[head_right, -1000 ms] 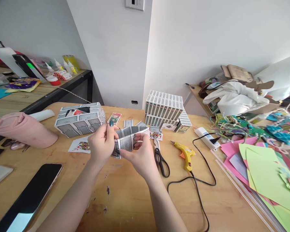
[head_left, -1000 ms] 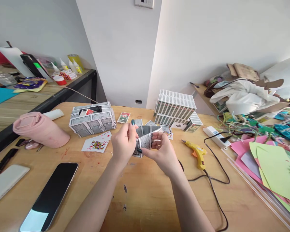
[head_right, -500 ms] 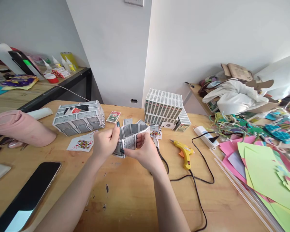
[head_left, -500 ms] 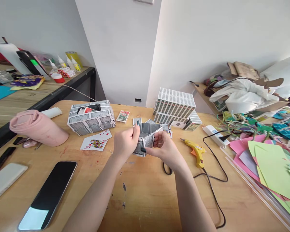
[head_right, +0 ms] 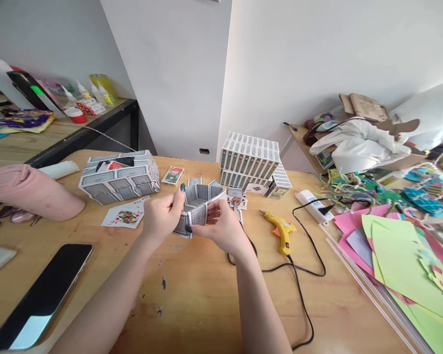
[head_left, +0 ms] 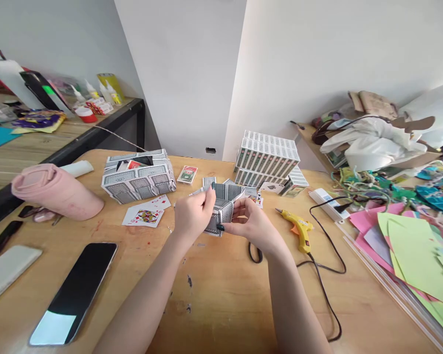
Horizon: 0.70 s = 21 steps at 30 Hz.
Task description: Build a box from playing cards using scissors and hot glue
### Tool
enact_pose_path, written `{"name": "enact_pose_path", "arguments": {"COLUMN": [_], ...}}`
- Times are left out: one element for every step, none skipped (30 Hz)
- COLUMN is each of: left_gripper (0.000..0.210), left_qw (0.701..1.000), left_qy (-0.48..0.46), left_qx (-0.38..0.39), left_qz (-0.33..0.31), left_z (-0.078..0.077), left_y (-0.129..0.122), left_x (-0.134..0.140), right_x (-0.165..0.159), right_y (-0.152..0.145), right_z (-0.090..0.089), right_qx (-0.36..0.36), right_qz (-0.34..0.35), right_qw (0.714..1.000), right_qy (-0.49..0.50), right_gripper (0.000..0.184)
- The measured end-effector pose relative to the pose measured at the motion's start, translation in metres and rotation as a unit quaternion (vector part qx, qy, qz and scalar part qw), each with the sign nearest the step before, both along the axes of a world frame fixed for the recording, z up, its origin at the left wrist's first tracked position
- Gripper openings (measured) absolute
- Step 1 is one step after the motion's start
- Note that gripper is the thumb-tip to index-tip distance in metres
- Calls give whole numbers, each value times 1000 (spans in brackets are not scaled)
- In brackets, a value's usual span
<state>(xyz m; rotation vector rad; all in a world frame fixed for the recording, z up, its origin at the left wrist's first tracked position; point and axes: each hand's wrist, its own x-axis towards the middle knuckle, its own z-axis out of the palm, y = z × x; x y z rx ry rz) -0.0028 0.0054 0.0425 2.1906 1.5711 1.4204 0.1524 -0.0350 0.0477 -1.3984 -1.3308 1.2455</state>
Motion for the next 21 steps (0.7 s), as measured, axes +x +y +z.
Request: {"name": "enact_pose_path", "arguments": {"left_gripper": [51, 50, 50, 49, 49, 48, 47, 45, 41, 33, 22, 14, 11, 11, 13, 15, 16, 17, 16, 15, 15], "left_qw": [1000, 1000, 1000, 999, 998, 994, 987, 975, 956, 935, 918, 908, 903, 903, 905, 908, 911, 912, 912, 912, 910], "left_qy": [-3, -6, -11, -17, -19, -18, -10, 5, 26, 49, 69, 84, 93, 97, 97, 96, 94, 92, 90, 88, 86], "left_qx": [-6, -15, -25, -38, -57, -83, -113, -150, -188, -217, -237, -248, -254, -256, -255, -253, -249, -244, -242, -242, -244], "left_qz": [0, -1, -5, -15, -34, -66, -110, -164, -223, -276, -310, -328, -334, -332, -326, -320, -317, -316, -318, -320, -323], "left_z": [0, 1, 2, 4, 7, 11, 15, 20, 24, 28, 31, 32, 33, 33, 32, 32, 31, 30, 30, 30, 31], "left_y": [-1, -1, -2, -2, -3, -4, -5, -6, -6, -7, -7, -7, -6, -6, -5, -5, -4, -4, -4, -4, -5], "left_x": [1, 1, 1, 0, -1, -4, -8, -12, -17, -21, -25, -28, -30, -31, -31, -31, -30, -29, -28, -27, -26], "right_x": [0, 0, 0, 0, 1, 2, 3, 5, 7, 9, 10, 12, 13, 14, 15, 15, 16, 16, 17, 17, 17], "right_y": [0, -1, -1, 0, 1, 2, 3, 4, 5, 6, 6, 7, 7, 7, 6, 6, 6, 6, 6, 6, 5], "right_z": [1, 2, 3, 3, 3, 2, 2, 1, 0, 0, 0, 0, 1, 2, 3, 4, 5, 5, 6, 6, 6], "right_qx": [7, 12, 15, 14, 12, 9, 4, -1, -5, -8, -10, -13, -13, -13, -12, -11, -11, -12, -12, -12, -11], "right_qz": [-3, -5, -6, -7, -8, -9, -10, -9, -7, -3, 1, 6, 10, 15, 19, 24, 30, 34, 36, 36, 34], "right_qw": [1000, 1000, 1000, 1000, 1000, 1000, 1000, 1000, 1000, 1000, 1000, 1000, 1000, 1000, 999, 999, 999, 999, 998, 998, 998], "right_qy": [2, 5, 9, 12, 15, 16, 15, 13, 11, 11, 11, 13, 16, 19, 22, 27, 33, 38, 42, 45, 46], "right_gripper": [41, 40, 40, 41, 41, 42, 43, 44, 45, 46, 47, 48, 49, 49, 49, 48, 46, 43, 41, 39, 38]}}
